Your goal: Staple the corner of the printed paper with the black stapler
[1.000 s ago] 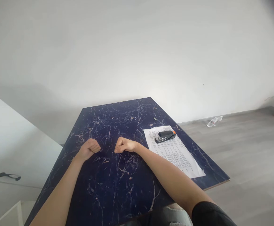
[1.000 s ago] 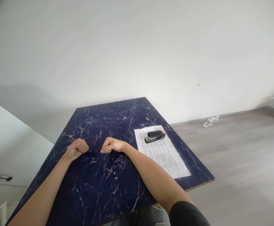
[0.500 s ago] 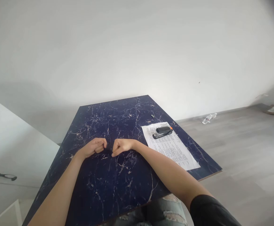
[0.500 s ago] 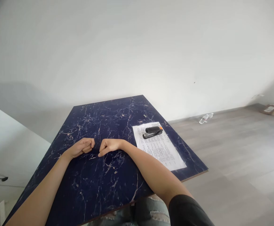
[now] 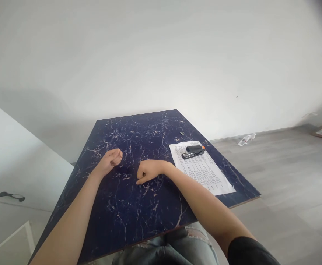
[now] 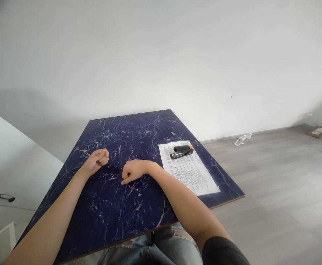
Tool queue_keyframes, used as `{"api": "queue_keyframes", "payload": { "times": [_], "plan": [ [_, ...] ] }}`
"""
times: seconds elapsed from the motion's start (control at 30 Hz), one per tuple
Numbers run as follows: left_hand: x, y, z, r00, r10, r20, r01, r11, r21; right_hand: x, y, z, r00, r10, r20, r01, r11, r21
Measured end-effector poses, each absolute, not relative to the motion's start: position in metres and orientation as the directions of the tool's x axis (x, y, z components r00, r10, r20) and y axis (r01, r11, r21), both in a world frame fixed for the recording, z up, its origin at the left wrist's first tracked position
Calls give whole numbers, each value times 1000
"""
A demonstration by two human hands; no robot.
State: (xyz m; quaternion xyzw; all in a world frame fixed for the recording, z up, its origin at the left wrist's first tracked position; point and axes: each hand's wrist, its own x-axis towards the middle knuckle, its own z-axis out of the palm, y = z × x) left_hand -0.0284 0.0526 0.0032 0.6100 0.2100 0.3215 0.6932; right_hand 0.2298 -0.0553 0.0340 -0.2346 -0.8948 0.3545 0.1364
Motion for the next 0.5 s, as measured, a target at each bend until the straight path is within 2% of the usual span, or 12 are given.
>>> {"api": "queue_keyframes", "payload": {
  "times": [0.07,0.1,0.17,0.23,0.33,0.43,0.5],
  "plan": [
    [-32,58,5,584,798,148,-343,77,936,256,-61,54,-796,601,69,430,643,-634],
    [-34,61,6,517,843,149,-405,87,910,276,-66,66,-719,688,103,489,605,-628],
    [-43,68,9,387,916,103,-488,109,866,323,-80,87,-433,870,234,612,475,-632],
    [-56,74,12,261,965,25,-544,126,830,376,-100,98,-193,950,246,722,307,-619],
    [-87,83,14,85,996,-26,-664,76,744,447,-134,94,-104,992,71,828,126,-546],
    [-116,88,13,-40,999,29,-796,-50,603,487,-158,74,-108,980,-165,866,11,-500],
    [-129,89,12,-135,989,62,-846,-147,512,494,-163,62,-107,980,-168,875,13,-483]
  ]
}}
